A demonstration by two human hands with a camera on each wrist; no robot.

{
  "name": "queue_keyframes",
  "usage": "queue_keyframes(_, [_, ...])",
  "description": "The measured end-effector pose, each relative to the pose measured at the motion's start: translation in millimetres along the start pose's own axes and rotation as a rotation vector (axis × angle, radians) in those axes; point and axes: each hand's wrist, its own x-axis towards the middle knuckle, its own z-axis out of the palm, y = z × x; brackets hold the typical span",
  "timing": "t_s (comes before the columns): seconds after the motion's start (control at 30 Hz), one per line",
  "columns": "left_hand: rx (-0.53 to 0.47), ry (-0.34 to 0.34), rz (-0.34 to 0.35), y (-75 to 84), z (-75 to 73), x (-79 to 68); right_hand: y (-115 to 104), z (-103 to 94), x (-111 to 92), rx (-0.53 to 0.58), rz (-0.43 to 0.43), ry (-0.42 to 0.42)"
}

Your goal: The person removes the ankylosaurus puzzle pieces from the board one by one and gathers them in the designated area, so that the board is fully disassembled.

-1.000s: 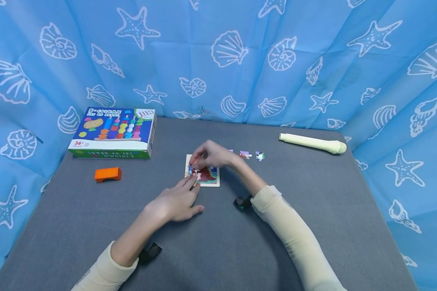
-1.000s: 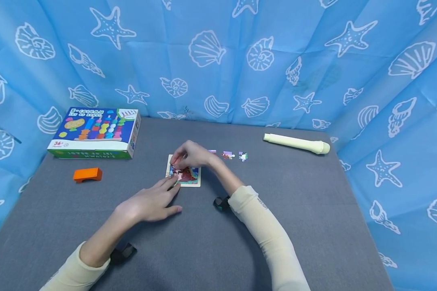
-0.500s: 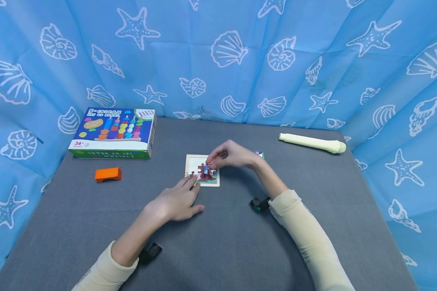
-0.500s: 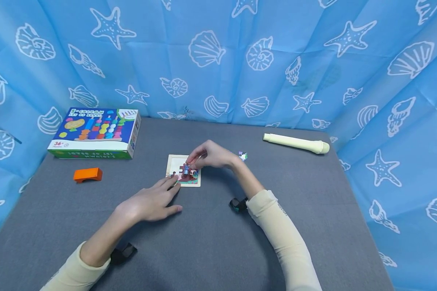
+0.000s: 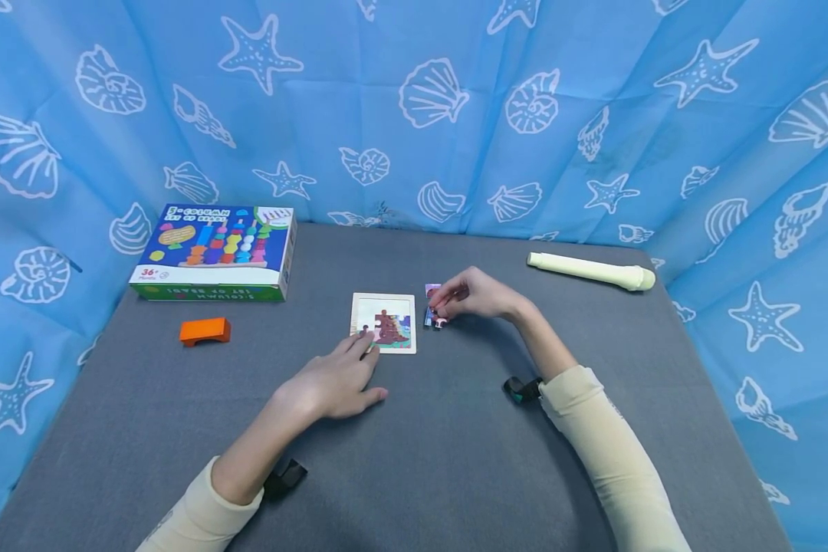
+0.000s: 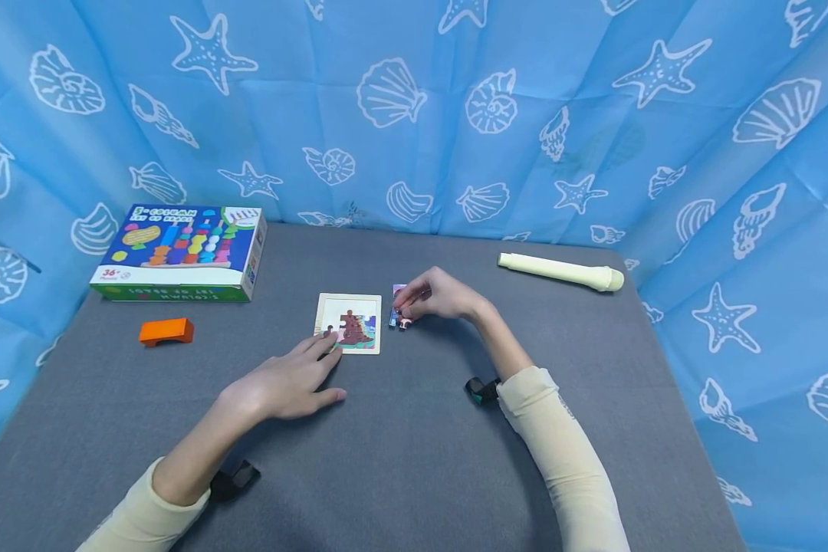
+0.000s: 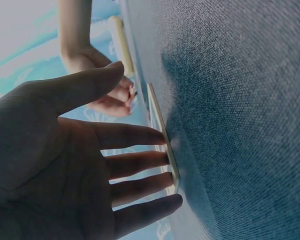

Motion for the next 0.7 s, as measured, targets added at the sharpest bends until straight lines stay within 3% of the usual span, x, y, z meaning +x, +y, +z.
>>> queue_keyframes(0.7, [-0.008,0.005,0.007,-1.7,0.4,0.2,-3.5,0.4,7.8,-0.220,-0.003,0.025])
